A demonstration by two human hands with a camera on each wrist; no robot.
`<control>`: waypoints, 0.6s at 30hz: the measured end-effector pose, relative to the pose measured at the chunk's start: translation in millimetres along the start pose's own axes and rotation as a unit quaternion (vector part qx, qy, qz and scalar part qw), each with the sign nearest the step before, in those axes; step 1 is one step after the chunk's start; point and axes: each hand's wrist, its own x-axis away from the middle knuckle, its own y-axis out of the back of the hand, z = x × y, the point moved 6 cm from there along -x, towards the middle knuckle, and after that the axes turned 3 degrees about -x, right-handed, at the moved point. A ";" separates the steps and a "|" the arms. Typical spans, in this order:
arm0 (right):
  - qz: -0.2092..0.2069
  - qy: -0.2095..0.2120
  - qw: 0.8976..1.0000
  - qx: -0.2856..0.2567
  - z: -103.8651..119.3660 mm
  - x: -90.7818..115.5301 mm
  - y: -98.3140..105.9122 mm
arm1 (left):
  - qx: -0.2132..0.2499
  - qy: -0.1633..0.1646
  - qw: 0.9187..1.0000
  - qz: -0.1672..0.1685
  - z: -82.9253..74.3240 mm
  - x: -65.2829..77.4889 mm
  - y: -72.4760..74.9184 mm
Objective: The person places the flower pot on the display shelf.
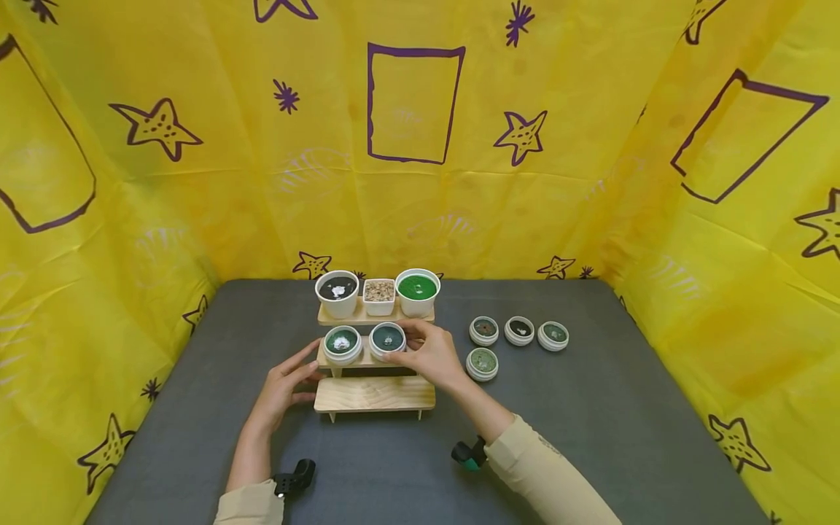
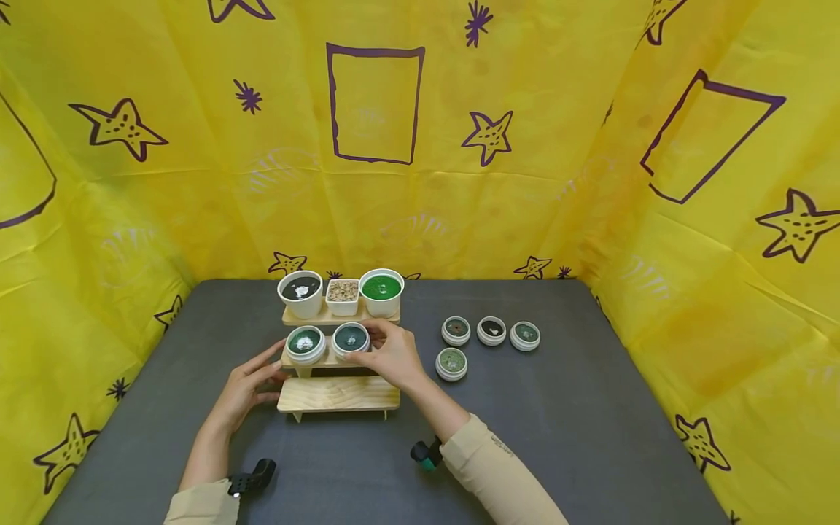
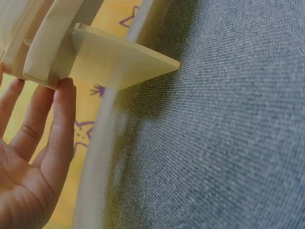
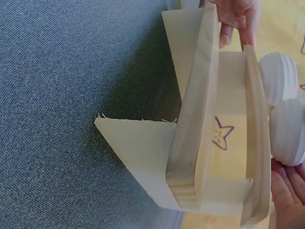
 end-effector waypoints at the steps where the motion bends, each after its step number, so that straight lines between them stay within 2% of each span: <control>1: -0.001 0.000 1.000 0.003 0.4 0.0 -0.6 | 0.000 0.000 1.000 0.000 0.0 0.0 0.3; 18: -0.008 0.006 1.000 0.023 -0.1 0.4 -5.5 | -0.008 0.001 1.000 0.001 -0.5 0.0 1.0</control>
